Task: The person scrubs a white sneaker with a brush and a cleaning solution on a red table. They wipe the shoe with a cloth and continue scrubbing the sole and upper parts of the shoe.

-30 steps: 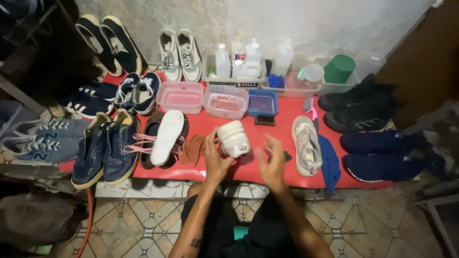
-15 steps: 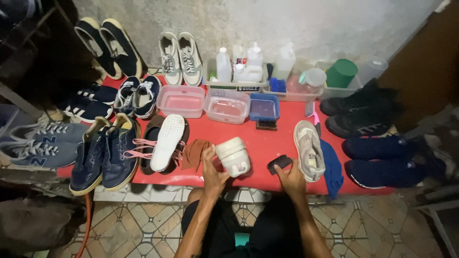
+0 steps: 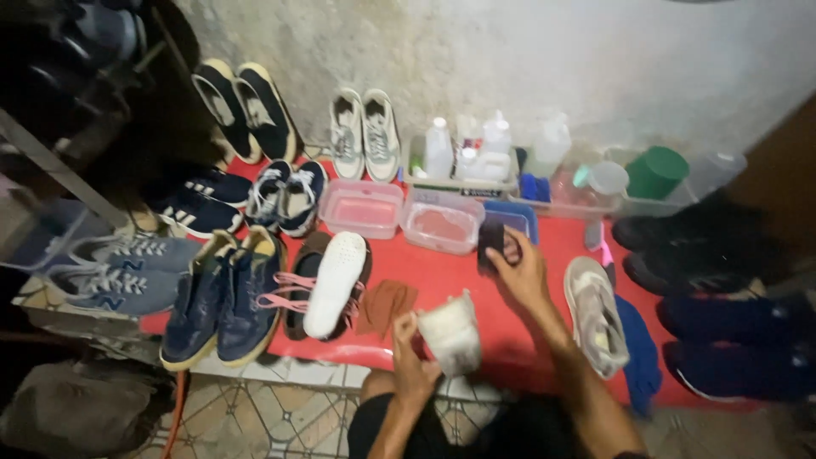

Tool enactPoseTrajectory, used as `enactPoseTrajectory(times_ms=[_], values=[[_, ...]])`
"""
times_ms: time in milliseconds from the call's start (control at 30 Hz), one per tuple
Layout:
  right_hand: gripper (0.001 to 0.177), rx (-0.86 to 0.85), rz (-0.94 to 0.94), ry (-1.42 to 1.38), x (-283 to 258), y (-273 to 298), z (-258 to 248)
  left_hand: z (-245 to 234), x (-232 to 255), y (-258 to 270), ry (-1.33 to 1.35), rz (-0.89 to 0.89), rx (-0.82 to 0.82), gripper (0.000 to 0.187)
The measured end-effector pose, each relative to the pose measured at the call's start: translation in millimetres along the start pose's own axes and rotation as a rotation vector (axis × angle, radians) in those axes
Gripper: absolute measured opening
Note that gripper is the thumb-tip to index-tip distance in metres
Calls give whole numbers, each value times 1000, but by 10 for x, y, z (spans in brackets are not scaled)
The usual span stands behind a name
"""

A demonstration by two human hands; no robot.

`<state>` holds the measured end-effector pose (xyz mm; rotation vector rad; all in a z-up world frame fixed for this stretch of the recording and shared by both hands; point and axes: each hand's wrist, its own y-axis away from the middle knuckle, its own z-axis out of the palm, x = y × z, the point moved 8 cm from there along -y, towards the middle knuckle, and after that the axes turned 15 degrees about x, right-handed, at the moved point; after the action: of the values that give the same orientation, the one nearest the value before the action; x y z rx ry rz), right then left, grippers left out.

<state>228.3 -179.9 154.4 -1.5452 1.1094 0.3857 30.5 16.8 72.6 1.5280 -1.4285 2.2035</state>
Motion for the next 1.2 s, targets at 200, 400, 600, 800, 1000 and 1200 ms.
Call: enactPoseTrajectory(times_ms=[200,400,600,800,1000,1200], values=[[53,-106,-22,116,361,-657,898,16,-102,107,-61,71,62,85],[58,-225,-67,402,803,-705,1324,45,-13,83,42,59,76,91],[43,-306,-105,424,774,-616,1413,43,199,-63,54,74,87,85],[56,-152,-208,322,356,-945,1183,41,39,39,22,64,98,77],[58,137,-299,224,121,-766,1018,61,46,28,17,80,71,85],[54,-42,-84,126,99,-480,901,64,159,-67,2,60,39,83]])
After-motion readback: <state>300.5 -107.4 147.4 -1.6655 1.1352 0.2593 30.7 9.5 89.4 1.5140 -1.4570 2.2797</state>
